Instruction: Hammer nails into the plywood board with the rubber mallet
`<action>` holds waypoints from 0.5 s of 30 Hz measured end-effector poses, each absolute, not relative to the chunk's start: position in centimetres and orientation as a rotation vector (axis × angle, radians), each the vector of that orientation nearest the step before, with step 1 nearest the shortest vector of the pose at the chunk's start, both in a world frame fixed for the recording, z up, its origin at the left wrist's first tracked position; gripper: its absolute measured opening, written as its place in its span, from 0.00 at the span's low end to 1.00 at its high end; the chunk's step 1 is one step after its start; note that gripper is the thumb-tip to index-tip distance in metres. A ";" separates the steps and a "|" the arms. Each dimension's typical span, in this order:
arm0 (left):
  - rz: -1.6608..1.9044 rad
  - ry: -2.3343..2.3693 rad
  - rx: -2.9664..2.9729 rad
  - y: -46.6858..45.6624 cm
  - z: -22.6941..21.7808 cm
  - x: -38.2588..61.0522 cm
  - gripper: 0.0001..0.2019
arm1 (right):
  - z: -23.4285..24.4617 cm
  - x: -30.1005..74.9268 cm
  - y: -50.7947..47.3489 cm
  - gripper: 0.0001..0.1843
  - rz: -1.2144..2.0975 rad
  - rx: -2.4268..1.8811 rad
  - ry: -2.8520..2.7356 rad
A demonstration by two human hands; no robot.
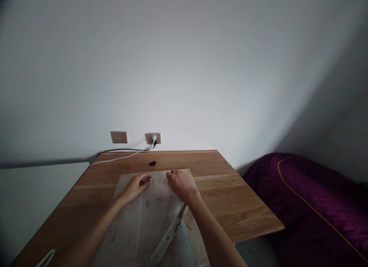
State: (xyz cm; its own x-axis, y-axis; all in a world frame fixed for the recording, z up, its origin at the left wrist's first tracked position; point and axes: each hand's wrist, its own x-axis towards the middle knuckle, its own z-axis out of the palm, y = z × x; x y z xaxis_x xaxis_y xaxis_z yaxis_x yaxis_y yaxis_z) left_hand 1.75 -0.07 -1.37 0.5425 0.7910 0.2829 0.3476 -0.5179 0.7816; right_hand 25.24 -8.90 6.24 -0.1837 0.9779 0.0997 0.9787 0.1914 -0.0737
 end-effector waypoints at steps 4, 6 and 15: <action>0.898 0.900 2.065 -0.3 -1.7 1.5 0.11 | 5.7 23.4 -10.6 0.12 0.089 -1.871 -2.410; 0.903 0.875 2.037 -0.3 -1.9 1.4 0.13 | 5.4 23.0 -11.1 0.10 0.146 -1.832 -2.426; 0.915 0.848 2.097 -0.4 -2.2 1.6 0.15 | 4.2 22.3 -7.7 0.12 0.149 -1.891 -2.142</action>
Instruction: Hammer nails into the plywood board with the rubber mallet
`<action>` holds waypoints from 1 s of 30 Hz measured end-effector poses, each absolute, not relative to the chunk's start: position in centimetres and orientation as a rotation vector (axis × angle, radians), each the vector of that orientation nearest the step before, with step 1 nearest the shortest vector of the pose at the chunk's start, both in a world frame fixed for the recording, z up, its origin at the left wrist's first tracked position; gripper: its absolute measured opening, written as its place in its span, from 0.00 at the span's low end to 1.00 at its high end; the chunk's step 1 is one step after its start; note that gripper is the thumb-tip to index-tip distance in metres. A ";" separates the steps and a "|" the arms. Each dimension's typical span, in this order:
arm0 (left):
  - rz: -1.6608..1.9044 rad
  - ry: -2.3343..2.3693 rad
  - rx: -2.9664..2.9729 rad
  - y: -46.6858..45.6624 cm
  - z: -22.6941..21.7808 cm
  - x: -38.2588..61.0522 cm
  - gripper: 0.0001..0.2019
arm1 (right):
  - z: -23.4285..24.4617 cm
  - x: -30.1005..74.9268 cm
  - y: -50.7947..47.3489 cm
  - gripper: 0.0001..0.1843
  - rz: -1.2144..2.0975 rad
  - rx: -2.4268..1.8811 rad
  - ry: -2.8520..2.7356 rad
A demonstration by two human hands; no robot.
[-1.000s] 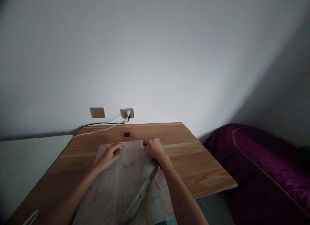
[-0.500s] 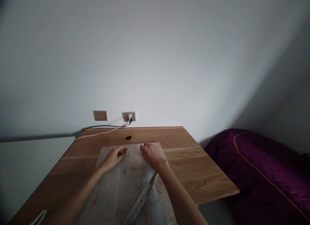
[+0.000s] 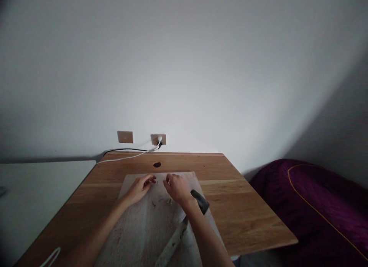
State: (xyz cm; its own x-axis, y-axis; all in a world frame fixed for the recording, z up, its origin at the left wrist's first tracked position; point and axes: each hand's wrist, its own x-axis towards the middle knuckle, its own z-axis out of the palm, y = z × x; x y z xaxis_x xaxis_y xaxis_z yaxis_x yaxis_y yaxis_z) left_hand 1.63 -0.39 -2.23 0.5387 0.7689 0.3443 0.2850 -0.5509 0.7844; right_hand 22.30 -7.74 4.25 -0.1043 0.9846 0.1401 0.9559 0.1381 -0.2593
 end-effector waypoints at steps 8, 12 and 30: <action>0.912 0.873 2.114 -0.5 -2.4 1.6 0.12 | 2.2 21.4 -4.7 0.11 0.042 -1.884 -1.968; 0.927 0.910 2.161 -0.5 -2.4 1.6 0.13 | 1.3 21.8 -4.6 0.09 0.046 -1.838 -1.983; 0.931 0.953 2.279 -0.8 -1.6 1.6 0.11 | -0.2 21.5 -4.5 0.04 0.114 -1.536 -2.201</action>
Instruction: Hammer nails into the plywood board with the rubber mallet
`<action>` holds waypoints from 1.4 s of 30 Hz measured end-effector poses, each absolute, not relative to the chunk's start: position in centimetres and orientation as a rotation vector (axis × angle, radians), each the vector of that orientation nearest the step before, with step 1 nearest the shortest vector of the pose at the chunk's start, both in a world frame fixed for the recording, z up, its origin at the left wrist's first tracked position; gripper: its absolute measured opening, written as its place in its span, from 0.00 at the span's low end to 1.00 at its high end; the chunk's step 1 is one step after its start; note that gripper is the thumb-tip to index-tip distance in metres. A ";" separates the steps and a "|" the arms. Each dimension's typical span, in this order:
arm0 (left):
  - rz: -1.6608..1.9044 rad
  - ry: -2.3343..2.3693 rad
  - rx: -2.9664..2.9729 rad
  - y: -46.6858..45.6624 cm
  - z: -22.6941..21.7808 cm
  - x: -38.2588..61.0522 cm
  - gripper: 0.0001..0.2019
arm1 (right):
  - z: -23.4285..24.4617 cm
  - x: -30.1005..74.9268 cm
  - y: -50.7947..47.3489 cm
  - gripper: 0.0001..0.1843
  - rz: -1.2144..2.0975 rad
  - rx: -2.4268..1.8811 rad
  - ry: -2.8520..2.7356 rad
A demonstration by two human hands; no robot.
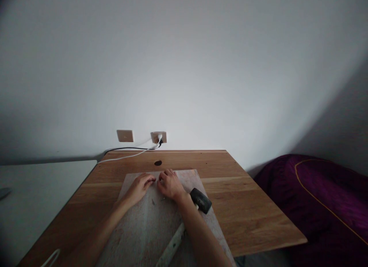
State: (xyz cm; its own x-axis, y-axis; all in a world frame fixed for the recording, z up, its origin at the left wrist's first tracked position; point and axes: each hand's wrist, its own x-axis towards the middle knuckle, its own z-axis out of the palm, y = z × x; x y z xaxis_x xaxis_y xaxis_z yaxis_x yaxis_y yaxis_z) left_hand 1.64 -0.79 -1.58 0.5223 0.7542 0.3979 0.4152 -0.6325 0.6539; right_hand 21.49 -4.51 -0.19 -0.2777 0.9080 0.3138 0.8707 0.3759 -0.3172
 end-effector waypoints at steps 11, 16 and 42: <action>0.926 0.945 2.348 -0.8 -1.6 1.6 0.11 | 0.0 21.4 -4.5 0.03 0.113 -1.501 -2.217; 0.932 0.961 2.370 -0.6 -1.8 1.6 0.11 | 0.1 21.3 -4.5 0.04 0.115 -1.488 -2.229; 0.927 1.051 2.381 -0.9 -1.8 1.7 0.10 | -0.1 21.3 -4.5 0.03 0.188 -1.445 -2.191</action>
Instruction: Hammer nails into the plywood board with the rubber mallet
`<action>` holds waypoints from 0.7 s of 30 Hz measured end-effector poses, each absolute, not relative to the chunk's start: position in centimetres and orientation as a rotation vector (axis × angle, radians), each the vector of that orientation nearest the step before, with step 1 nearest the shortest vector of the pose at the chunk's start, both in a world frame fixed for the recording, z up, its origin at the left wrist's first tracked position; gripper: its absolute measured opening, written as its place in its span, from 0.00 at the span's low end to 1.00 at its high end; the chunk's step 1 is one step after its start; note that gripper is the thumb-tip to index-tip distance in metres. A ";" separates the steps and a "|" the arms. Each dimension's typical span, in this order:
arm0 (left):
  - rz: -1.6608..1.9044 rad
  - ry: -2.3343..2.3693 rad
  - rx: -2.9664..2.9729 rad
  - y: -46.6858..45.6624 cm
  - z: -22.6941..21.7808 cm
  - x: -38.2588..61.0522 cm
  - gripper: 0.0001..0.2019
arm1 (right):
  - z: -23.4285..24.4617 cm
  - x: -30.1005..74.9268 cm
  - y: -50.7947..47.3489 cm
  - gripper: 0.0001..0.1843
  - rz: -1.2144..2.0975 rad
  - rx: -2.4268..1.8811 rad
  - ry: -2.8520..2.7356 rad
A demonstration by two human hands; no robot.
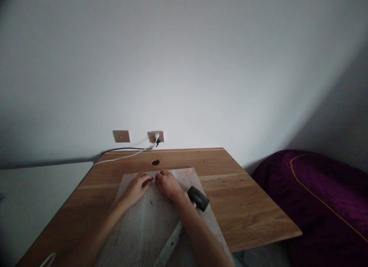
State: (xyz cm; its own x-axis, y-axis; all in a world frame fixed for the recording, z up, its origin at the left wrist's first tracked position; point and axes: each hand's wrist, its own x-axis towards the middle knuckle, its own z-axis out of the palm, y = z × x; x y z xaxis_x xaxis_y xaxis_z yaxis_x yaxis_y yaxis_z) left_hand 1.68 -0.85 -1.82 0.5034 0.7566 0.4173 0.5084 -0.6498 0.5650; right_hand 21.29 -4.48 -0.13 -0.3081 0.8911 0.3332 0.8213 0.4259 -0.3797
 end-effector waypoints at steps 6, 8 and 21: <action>0.955 1.044 2.369 -0.7 -1.9 1.7 0.06 | -0.2 21.3 -4.5 0.08 0.203 -1.397 -2.189; 0.965 1.029 2.361 -0.7 -2.1 1.7 0.05 | -0.2 21.3 -4.5 0.08 0.208 -1.382 -2.182; 1.021 0.950 2.278 -0.7 -2.4 1.8 0.14 | -0.1 21.1 -4.4 0.10 0.263 -1.325 -2.140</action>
